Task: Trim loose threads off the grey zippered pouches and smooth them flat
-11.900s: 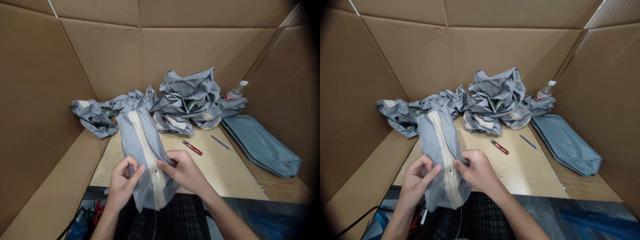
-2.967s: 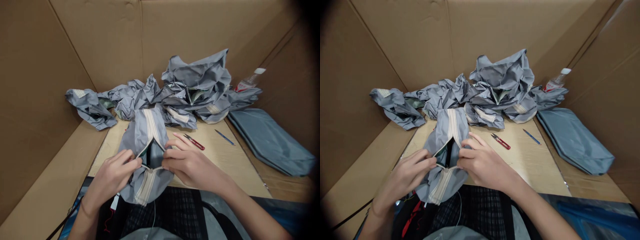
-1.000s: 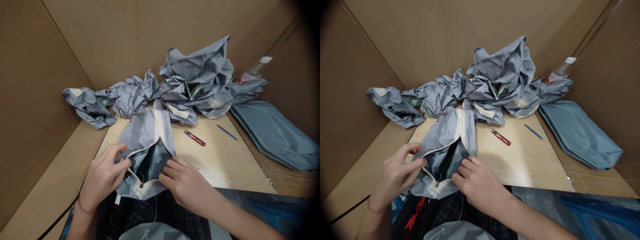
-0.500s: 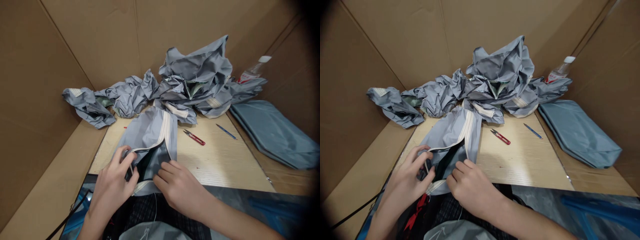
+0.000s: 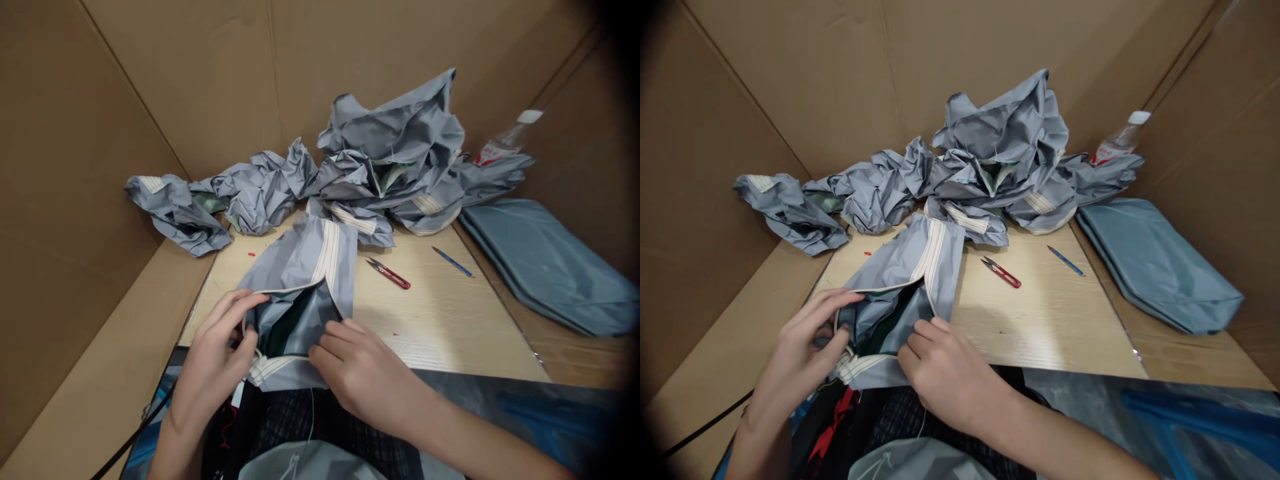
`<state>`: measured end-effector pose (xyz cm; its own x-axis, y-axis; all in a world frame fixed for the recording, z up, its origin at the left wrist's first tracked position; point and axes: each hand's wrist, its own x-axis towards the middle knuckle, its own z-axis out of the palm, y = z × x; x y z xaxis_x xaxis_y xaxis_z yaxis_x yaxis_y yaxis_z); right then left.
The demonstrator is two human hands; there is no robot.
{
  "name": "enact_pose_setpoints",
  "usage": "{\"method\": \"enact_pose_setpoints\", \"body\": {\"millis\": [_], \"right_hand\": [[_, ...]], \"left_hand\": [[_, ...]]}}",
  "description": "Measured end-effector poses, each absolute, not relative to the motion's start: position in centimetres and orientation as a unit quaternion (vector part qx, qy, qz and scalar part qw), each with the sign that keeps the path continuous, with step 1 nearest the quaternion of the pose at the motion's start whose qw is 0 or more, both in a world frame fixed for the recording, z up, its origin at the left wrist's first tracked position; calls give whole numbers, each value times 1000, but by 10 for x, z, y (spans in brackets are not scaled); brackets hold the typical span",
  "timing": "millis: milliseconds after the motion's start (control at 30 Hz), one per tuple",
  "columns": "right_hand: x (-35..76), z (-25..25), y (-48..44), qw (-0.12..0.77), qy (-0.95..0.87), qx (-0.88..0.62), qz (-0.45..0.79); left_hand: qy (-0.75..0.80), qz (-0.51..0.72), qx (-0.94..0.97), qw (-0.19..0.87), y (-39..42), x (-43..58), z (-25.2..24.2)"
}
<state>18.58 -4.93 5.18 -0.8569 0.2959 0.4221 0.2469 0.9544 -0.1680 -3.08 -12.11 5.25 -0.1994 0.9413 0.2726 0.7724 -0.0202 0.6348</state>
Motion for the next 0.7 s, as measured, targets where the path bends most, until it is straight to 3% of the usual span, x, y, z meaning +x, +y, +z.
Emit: {"method": "enact_pose_setpoints", "body": {"millis": [700], "right_hand": [[189, 53, -59, 205, -968, -139, 40]], "left_hand": [[641, 357, 676, 69, -124, -42, 45]]}}
